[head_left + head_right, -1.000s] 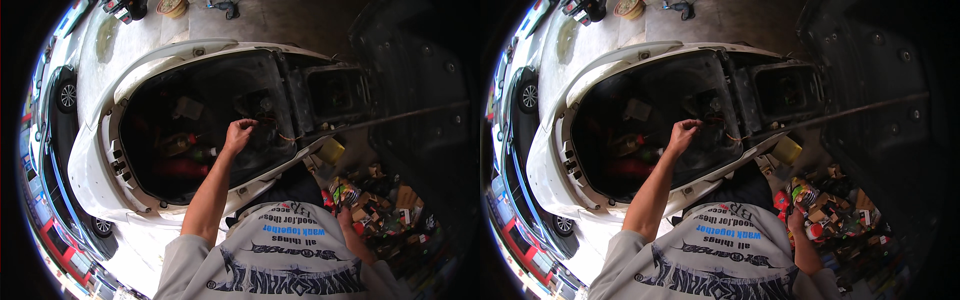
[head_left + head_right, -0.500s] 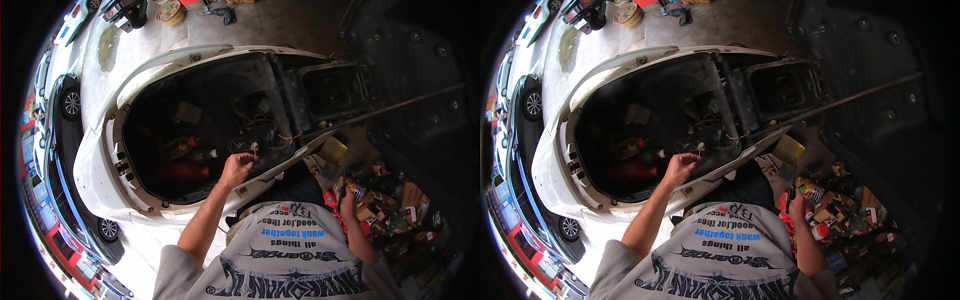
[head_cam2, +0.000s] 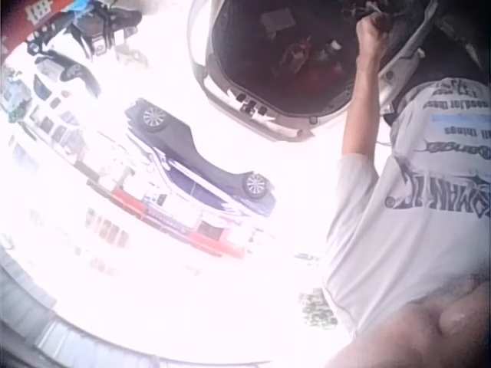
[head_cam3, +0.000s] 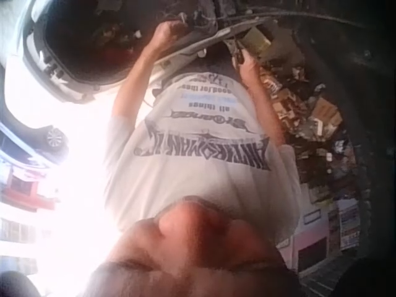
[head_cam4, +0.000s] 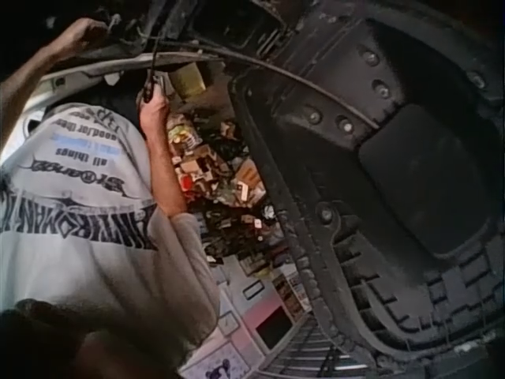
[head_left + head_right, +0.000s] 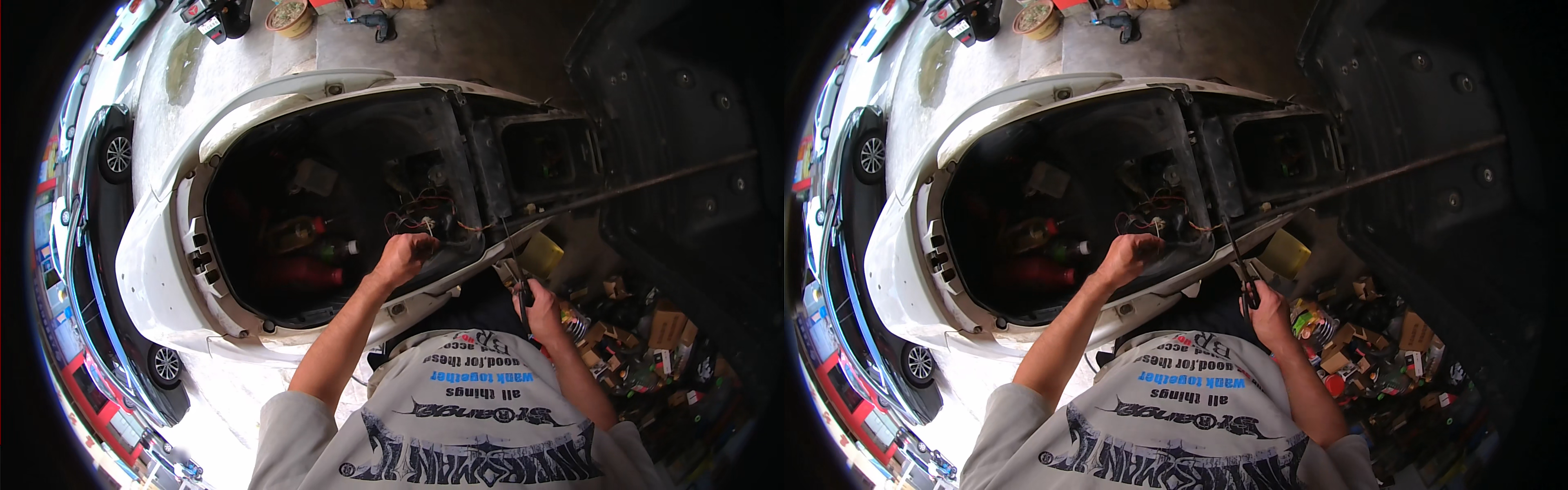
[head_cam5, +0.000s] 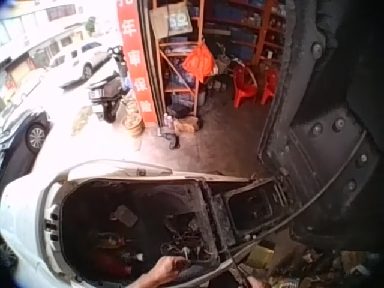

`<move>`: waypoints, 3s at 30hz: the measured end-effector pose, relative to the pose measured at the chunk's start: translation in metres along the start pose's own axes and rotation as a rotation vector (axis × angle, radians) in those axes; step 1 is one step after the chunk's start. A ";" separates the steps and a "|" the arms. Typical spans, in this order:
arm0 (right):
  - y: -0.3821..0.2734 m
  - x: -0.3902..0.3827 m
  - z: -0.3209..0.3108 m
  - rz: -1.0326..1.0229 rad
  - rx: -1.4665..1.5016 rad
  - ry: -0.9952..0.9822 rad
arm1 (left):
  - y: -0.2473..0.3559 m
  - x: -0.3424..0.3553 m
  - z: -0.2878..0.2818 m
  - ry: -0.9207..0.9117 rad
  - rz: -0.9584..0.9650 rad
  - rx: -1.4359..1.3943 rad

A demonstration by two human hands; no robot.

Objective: Modifying or repairing electrical wiring inside a scooter's under-seat compartment.

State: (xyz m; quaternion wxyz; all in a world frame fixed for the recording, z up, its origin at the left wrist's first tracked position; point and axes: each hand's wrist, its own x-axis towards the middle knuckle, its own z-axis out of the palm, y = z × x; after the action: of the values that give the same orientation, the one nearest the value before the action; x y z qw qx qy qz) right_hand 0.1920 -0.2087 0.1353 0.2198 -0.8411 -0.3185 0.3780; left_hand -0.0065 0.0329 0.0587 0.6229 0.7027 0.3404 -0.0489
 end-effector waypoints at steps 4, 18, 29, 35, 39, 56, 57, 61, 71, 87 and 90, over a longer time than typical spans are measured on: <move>-0.014 0.003 0.002 -0.007 0.019 -0.031 | -0.004 0.004 0.001 0.103 0.121 0.243; -0.024 0.014 0.014 0.031 -0.029 -0.185 | -0.019 0.026 0.005 0.224 0.178 0.165; -0.025 0.014 0.020 0.073 -0.138 -0.295 | -0.032 0.024 0.028 0.041 -0.118 -0.192; -0.022 0.031 0.036 0.135 -0.281 -0.420 | -0.034 0.037 0.040 0.155 -0.159 -0.165; -0.030 0.038 0.045 0.170 -0.365 -0.453 | -0.055 0.039 0.054 0.173 -0.111 -0.283; -0.044 0.045 0.060 0.232 -0.351 -0.444 | -0.036 0.042 0.054 0.022 -0.159 -0.423; -0.041 0.045 0.062 0.217 -0.341 -0.427 | -0.037 0.043 0.055 0.020 -0.158 -0.422; -0.036 0.044 0.066 0.208 -0.343 -0.393 | -0.036 0.045 0.059 0.030 -0.168 -0.414; -0.031 0.039 0.071 0.253 -0.318 -0.356 | -0.036 0.046 0.067 0.045 -0.198 -0.359; -0.013 0.032 0.084 0.268 -0.158 -0.258 | -0.034 0.048 0.073 0.047 -0.207 -0.371; -0.011 0.026 0.086 0.249 -0.145 -0.212 | -0.033 0.046 0.075 0.033 -0.174 -0.324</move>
State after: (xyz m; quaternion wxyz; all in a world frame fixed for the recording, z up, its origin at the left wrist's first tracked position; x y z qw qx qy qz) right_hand 0.1347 -0.1713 0.0761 0.0752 -0.8431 -0.2595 0.4649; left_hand 0.0377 -0.0157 -0.0081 0.7155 0.5619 0.4136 -0.0357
